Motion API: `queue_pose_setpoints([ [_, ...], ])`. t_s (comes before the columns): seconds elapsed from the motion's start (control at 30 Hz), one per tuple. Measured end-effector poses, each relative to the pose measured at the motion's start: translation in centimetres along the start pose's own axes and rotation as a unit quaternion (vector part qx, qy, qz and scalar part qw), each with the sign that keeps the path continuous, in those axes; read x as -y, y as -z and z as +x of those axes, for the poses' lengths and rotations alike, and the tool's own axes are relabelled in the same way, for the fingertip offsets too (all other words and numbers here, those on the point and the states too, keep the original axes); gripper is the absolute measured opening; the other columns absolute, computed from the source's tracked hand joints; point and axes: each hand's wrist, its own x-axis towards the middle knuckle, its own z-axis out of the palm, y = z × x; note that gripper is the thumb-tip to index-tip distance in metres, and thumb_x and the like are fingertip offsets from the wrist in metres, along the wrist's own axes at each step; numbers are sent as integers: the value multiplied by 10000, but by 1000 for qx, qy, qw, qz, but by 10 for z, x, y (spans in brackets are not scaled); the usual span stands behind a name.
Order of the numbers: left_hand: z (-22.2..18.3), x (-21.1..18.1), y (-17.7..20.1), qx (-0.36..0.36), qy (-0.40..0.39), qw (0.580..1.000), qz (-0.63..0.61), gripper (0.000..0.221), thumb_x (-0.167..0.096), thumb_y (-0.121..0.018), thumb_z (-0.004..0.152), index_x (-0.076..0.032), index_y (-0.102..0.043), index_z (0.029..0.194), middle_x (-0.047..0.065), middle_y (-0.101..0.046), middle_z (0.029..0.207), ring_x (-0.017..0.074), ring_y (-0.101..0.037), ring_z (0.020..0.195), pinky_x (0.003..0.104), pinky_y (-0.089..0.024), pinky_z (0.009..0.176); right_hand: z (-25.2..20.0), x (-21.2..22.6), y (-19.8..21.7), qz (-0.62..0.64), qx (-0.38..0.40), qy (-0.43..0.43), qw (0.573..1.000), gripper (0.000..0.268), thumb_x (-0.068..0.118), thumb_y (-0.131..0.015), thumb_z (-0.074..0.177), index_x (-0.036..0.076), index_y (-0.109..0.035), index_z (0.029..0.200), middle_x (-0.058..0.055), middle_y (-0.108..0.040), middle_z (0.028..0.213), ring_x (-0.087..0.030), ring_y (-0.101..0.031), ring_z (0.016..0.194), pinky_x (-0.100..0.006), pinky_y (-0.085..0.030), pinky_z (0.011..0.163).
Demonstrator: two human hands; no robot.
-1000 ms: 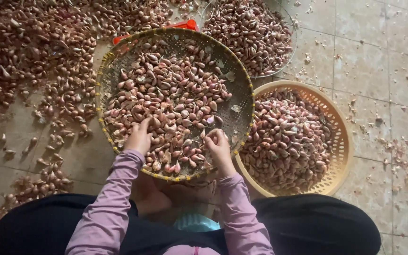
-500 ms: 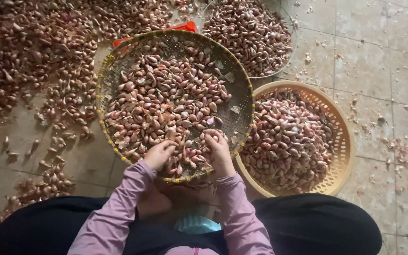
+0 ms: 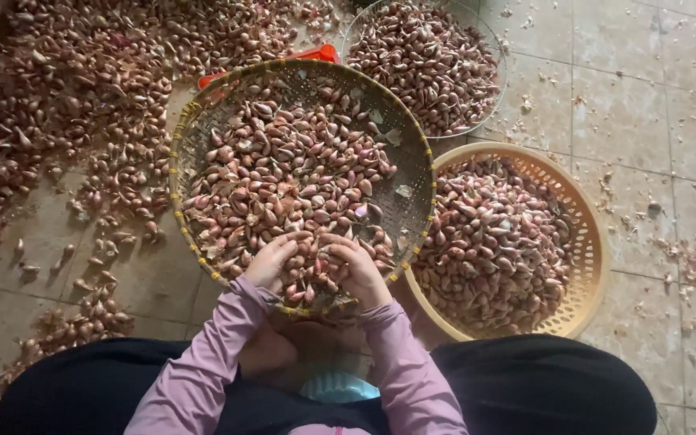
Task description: Sorting shallots by hand in a large woven basket to remove debris and low-quality cloves, followed by sifting the basket.
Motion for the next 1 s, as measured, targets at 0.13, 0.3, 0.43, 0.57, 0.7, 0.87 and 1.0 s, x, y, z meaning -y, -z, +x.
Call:
queue_pose_setpoints([
  [0.13, 29, 29, 16, -27, -20, 999, 23, 301, -321, -511, 1077, -66, -657, 1144, 34, -471, 757, 111, -515, 514, 184, -312, 363, 7, -12, 5, -4, -19, -8, 1000, 279, 78, -657, 946, 43, -683, 1222, -98, -682, 861, -89, -635, 664, -104, -439, 467],
  [0.3, 9, 1, -14, -9, -38, 996, -76, 622, -607, -315, 1090, -185, -344, 634, -47, -194, 520, 80, -238, 373, 188, -120, 369, 11, -23, -7, -10, -58, 20, 998, 386, 292, -611, 1039, 121, -577, 1383, -45, -571, 715, -84, -530, 486, -139, -362, 335],
  [0.43, 23, 15, 7, -46, 8, 991, -123, 428, -552, -479, 1054, -183, -585, 862, 64, -725, 838, 168, -712, 679, 246, -552, 578, 9, -18, 5, -9, -37, -46, 998, 509, 441, -645, 987, 204, -576, 1432, -71, -689, 888, -124, -696, 653, -109, -412, 423],
  [0.57, 31, 21, 8, -54, -24, 994, -90, 143, -293, -600, 1040, -167, -631, 1098, 23, -593, 798, 152, -633, 655, 257, -538, 588, 19, -30, 17, 38, 17, -41, 998, 594, 104, -652, 946, 209, -479, 1505, -86, -668, 857, -154, -713, 682, -120, -448, 447],
  [0.7, 16, 8, -15, -100, -91, 988, -77, 391, -345, -435, 1116, -126, -555, 816, 32, -501, 635, 121, -566, 547, 180, -433, 494, -8, -11, -24, 159, -39, -122, 979, 225, 184, -618, 1005, 189, -647, 1228, 103, -508, 695, 34, -512, 578, -42, -374, 446],
  [0.87, -5, -5, -45, -126, -140, 977, -104, 388, -397, -482, 1107, -167, -498, 795, -30, -471, 681, 76, -513, 592, 163, -437, 556, -10, -16, -42, 178, -56, -120, 975, 453, 544, -562, 991, 268, -622, 1345, 8, -537, 838, -30, -518, 572, -47, -383, 428],
  [1.0, -70, -66, -113, -92, -130, 986, -58, 375, -371, -544, 1074, -195, -512, 744, -64, -429, 611, 47, -422, 499, 163, -362, 440, 11, -34, -20, 220, -73, -165, 959, 406, 660, -629, 918, 265, -707, 868, 58, -388, 660, 4, -394, 529, -1, -324, 390],
])
